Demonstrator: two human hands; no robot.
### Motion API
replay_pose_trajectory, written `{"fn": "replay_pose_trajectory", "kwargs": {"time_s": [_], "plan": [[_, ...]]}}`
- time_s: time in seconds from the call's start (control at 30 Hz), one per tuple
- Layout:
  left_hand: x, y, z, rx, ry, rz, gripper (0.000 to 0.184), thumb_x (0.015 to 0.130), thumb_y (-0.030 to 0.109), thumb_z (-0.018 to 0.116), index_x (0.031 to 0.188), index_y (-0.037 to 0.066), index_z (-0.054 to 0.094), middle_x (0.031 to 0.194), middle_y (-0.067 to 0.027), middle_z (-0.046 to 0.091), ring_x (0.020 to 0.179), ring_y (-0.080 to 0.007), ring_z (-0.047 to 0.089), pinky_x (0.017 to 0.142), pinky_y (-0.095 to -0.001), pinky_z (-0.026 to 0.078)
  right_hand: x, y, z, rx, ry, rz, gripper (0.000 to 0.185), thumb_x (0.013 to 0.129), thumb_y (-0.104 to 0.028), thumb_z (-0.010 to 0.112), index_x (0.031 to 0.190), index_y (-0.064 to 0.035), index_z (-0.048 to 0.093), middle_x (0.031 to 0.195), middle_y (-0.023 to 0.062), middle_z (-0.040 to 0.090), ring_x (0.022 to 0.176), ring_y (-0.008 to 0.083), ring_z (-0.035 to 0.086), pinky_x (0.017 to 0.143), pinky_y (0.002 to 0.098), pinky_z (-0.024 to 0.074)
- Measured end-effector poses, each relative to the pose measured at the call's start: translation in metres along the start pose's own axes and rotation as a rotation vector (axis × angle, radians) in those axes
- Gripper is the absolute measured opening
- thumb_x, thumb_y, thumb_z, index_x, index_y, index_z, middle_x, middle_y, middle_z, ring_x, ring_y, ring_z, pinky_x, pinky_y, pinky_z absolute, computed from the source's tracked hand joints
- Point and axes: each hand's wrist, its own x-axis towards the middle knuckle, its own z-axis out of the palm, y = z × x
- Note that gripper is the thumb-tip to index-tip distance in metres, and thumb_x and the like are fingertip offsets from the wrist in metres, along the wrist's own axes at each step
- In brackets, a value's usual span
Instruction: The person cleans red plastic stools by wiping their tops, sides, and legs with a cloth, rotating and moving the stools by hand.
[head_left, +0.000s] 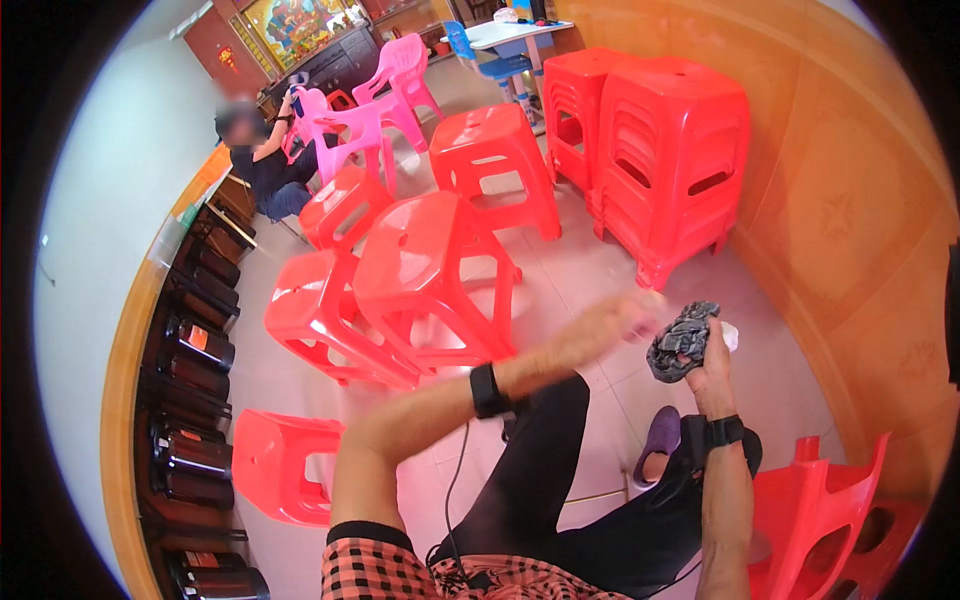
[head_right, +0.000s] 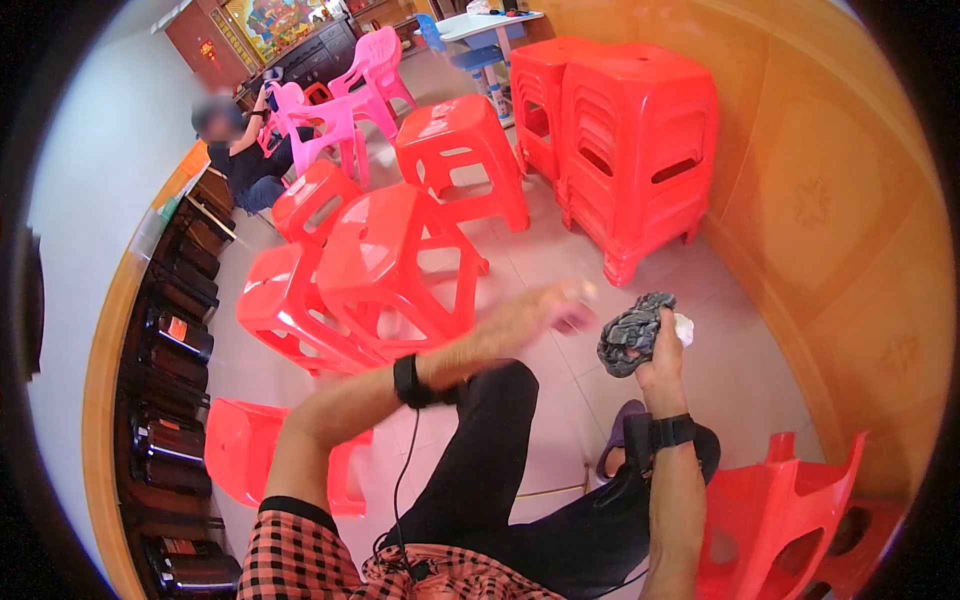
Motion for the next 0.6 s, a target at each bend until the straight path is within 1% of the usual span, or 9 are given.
{"fn": "replay_pose_trajectory", "kwargs": {"time_s": [0.03,0.1,0.17,0.23,0.3,0.33,0.4,0.5,0.6], "plan": [[-0.004,0.032,0.032,-0.120,-0.121,-0.001,0.047,0.097,0.038,0.032,0.115,-0.002,0.049,0.102,-0.0094,0.060,0.096,-0.0189,0.058,0.084,-0.0307,0.045,0.013,-0.002,-0.013,0.021,-0.047,-0.026,0.021,0.090,-0.033,0.048,0.095,-0.0135,0.055,0.077,0.0024,0.062,0.061,0.0162,0.061,0.047,0.0286,0.0428],[-0.021,0.067,0.077,-0.121,-0.284,0.183,0.049,0.098,0.039,0.029,0.120,-0.002,0.045,0.104,-0.0106,0.059,0.097,-0.0202,0.058,0.087,-0.0328,0.044,0.012,-0.007,-0.019,0.038,-0.095,-0.048,0.022,0.090,-0.033,0.048,0.095,-0.0138,0.056,0.077,0.0023,0.062,0.062,0.0164,0.061,0.049,0.0297,0.0436],[-0.042,0.103,0.119,-0.395,-0.351,0.237,0.046,0.098,0.037,0.030,0.120,-0.002,0.043,0.105,-0.0125,0.057,0.098,-0.0199,0.056,0.089,-0.0324,0.042,0.003,-0.012,-0.012,-0.063,0.033,-0.009,0.022,0.089,-0.033,0.049,0.095,-0.0134,0.056,0.077,0.0028,0.062,0.061,0.0169,0.061,0.048,0.0312,0.0442],[-0.051,0.138,0.137,-0.240,-0.463,0.354,0.034,0.094,0.026,0.043,0.112,-0.002,0.046,0.101,-0.0139,0.054,0.097,-0.0196,0.054,0.087,-0.0324,0.041,0.003,-0.008,-0.010,0.004,-0.034,0.008,0.021,0.090,-0.033,0.048,0.094,-0.0132,0.056,0.075,0.0035,0.062,0.058,0.0163,0.060,0.045,0.0301,0.0426],[-0.068,0.152,0.169,-0.126,-0.497,0.296,0.019,0.083,0.008,0.053,0.100,0.001,0.048,0.077,-0.0096,0.053,0.078,-0.0253,0.055,0.067,-0.0363,0.045,0.007,-0.005,-0.016,-0.009,-0.071,0.000,0.022,0.090,-0.033,0.049,0.095,-0.0137,0.057,0.079,0.0036,0.064,0.067,0.0171,0.062,0.050,0.0318,0.0427],[-0.072,0.155,0.175,-0.122,-0.505,0.297,0.019,0.083,0.008,0.053,0.100,0.001,0.048,0.077,-0.0096,0.053,0.078,-0.0253,0.055,0.067,-0.0363,0.045,0.006,-0.005,-0.017,-0.003,-0.070,-0.006,0.022,0.090,-0.033,0.049,0.095,-0.0137,0.057,0.079,0.0036,0.064,0.067,0.0171,0.062,0.050,0.0318,0.0427],[-0.080,0.163,0.183,-0.173,-0.615,0.362,0.032,0.086,0.023,0.048,0.106,-0.002,0.048,0.090,-0.0150,0.055,0.085,-0.0268,0.057,0.075,-0.0372,0.046,0.000,-0.005,-0.013,0.003,-0.070,-0.030,0.022,0.090,-0.034,0.048,0.095,-0.0144,0.057,0.079,0.0030,0.064,0.066,0.0169,0.062,0.049,0.0309,0.0410],[-0.090,0.169,0.189,-0.261,-0.765,0.459,0.057,0.092,0.045,0.042,0.117,-0.005,0.049,0.110,-0.0230,0.057,0.097,-0.0292,0.059,0.086,-0.0385,0.048,-0.010,-0.010,-0.002,0.028,-0.016,-0.058,0.022,0.091,-0.034,0.047,0.095,-0.0145,0.057,0.078,0.0030,0.064,0.066,0.0165,0.062,0.047,0.0295,0.0392],[-0.095,0.172,0.184,-0.201,-0.811,0.454,0.052,0.093,0.040,0.042,0.115,-0.006,0.049,0.104,-0.0212,0.058,0.094,-0.0291,0.059,0.083,-0.0389,0.048,-0.013,-0.013,0.000,0.007,-0.063,-0.056,0.022,0.090,-0.034,0.048,0.095,-0.0143,0.057,0.080,0.0032,0.065,0.066,0.0167,0.062,0.048,0.0297,0.0402]]}}
